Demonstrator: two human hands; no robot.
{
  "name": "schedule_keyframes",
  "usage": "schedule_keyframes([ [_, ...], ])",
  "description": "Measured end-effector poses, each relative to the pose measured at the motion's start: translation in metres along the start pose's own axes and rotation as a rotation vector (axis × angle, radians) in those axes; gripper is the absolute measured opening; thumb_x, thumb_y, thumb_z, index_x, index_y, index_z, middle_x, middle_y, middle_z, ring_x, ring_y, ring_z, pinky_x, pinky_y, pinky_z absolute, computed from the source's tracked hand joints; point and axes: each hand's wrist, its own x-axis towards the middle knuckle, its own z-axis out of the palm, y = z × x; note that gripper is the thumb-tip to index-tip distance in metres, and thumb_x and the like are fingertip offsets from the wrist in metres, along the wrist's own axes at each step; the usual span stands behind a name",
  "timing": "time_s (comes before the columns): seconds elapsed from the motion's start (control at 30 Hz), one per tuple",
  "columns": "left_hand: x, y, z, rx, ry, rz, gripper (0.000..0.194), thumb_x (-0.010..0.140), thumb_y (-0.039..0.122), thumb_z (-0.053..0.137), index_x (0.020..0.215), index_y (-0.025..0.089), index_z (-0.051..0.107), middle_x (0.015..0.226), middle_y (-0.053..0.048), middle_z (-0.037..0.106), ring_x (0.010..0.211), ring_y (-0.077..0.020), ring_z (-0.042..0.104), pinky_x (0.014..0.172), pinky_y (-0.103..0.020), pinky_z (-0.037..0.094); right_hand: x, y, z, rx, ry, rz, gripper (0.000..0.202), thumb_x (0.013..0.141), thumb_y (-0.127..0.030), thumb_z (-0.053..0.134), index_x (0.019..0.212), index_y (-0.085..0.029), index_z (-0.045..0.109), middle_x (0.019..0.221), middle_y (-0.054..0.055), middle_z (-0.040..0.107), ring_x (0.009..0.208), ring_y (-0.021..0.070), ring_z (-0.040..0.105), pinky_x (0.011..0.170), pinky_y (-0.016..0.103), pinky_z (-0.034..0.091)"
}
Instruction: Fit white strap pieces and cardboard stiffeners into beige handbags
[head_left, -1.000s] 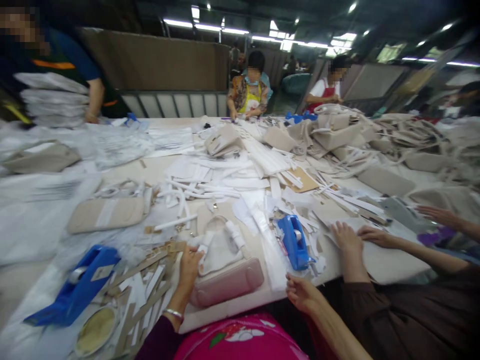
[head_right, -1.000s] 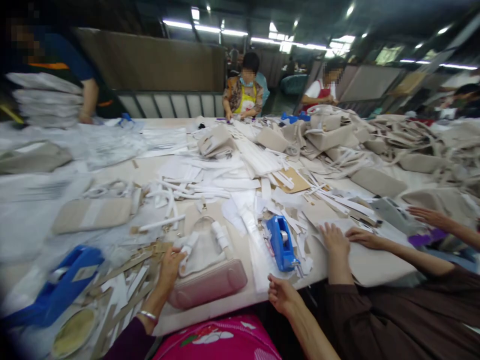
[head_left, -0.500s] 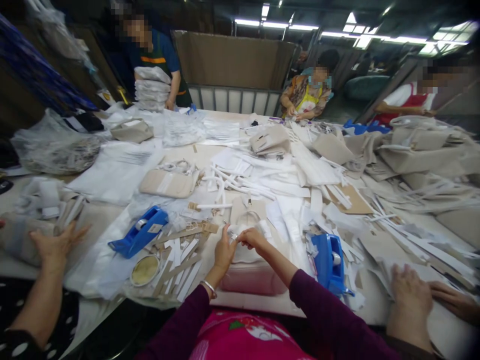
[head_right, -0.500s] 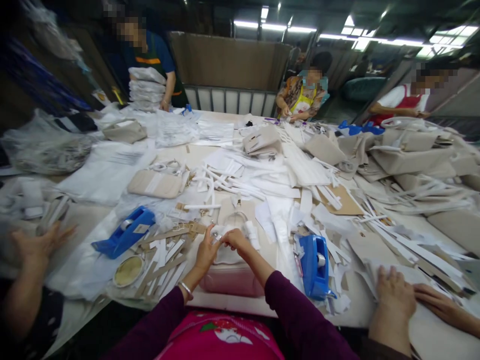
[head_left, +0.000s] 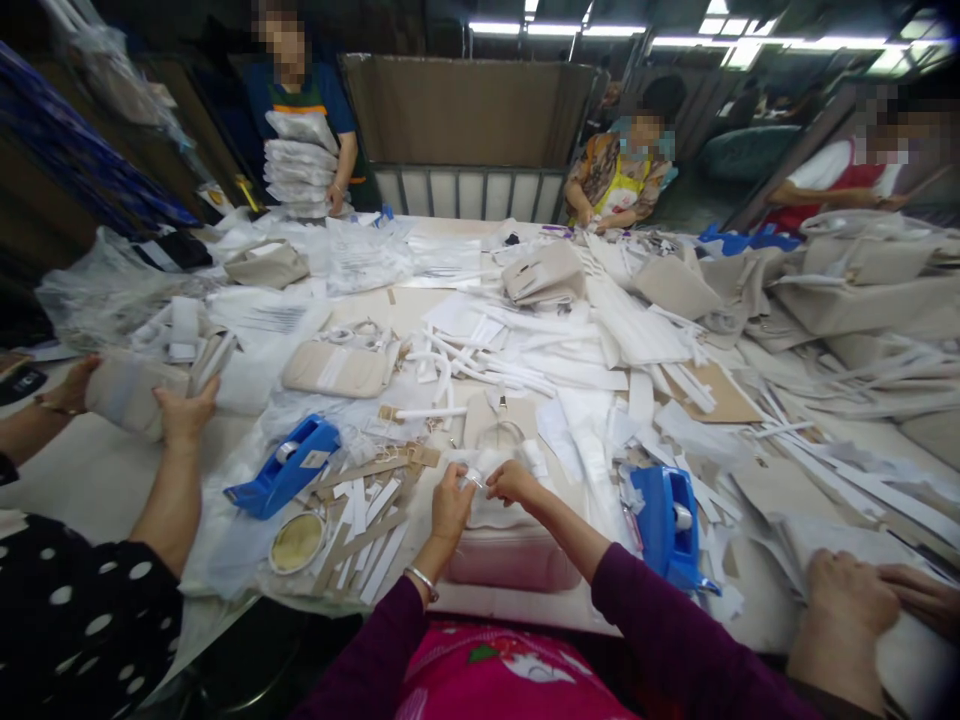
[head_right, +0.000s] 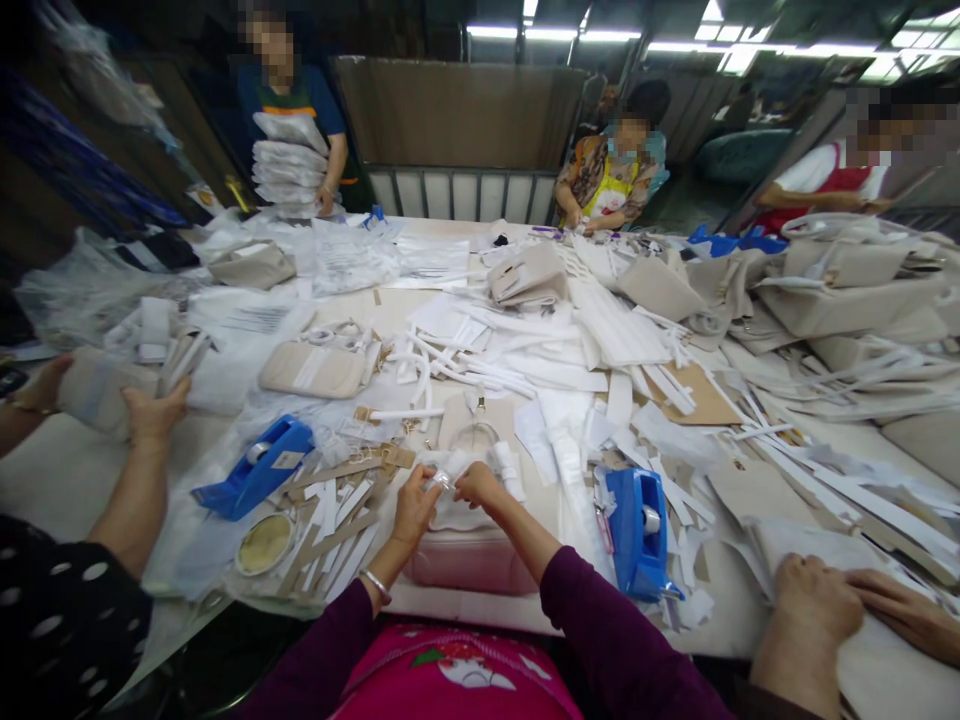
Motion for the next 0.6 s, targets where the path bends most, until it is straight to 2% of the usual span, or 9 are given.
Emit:
schedule_keyframes([
  [0.13,0.002,-0.002,0.003,-0.11,0.012,0.013,0.023,0.07,0.035,0.058,0.084,0.02,0.05,0.06,0.004,0.053,0.043,-0.0109,0.047,0.043,-0.021,0.034,0.013,0.007,0.005,0.016,0.055,0.016,0.028,0.046,0.002,0.07,0.049,-0.017,0.049,0.033,-0.005,0.044,0.035,0.0109,0.045,0.033,0.021,0.036],
  [0.23,0.003,-0.003,0.004,-0.205,-0.006,-0.023,0.026,0.068,0.036,0.058,0.085,0.019,0.049,0.064,0.002,0.057,0.042,-0.0109,0.048,0.039,-0.021,0.035,0.023,0.012,0.015,0.053,0.125,-0.012,0.028,0.045,0.002,0.068,0.054,-0.017,0.049,0.038,-0.005,0.046,0.04,0.0121,0.047,0.035,0.021,0.036],
  [0.33,0.006,-0.006,0.004,-0.252,-0.045,-0.068,0.028,0.068,0.036,0.059,0.086,0.017,0.05,0.065,0.001,0.058,0.04,-0.0099,0.046,0.036,-0.021,0.035,0.028,0.014,0.027,0.128,0.213,-0.107,0.024,0.048,-0.002,0.065,0.065,-0.016,0.054,0.054,-0.002,0.055,0.055,0.0151,0.054,0.044,0.021,0.039],
  [0.47,0.009,-0.012,0.002,-0.254,-0.062,-0.028,0.028,0.069,0.038,0.058,0.085,0.016,0.052,0.066,0.0,0.059,0.045,-0.0114,0.049,0.04,-0.021,0.038,0.029,0.017,0.039,0.274,0.332,-0.192,0.03,0.051,-0.008,0.064,0.078,-0.017,0.056,0.075,0.001,0.06,0.077,0.0171,0.055,0.056,0.021,0.039],
  [0.6,0.008,-0.011,0.001,-0.16,-0.046,0.047,0.03,0.071,0.041,0.057,0.089,0.017,0.054,0.071,0.0,0.061,0.05,-0.0128,0.053,0.045,-0.022,0.041,0.027,0.023,0.049,0.466,0.331,-0.152,0.024,0.051,-0.009,0.06,0.074,-0.017,0.052,0.063,-0.002,0.056,0.065,0.0151,0.053,0.052,0.021,0.036],
])
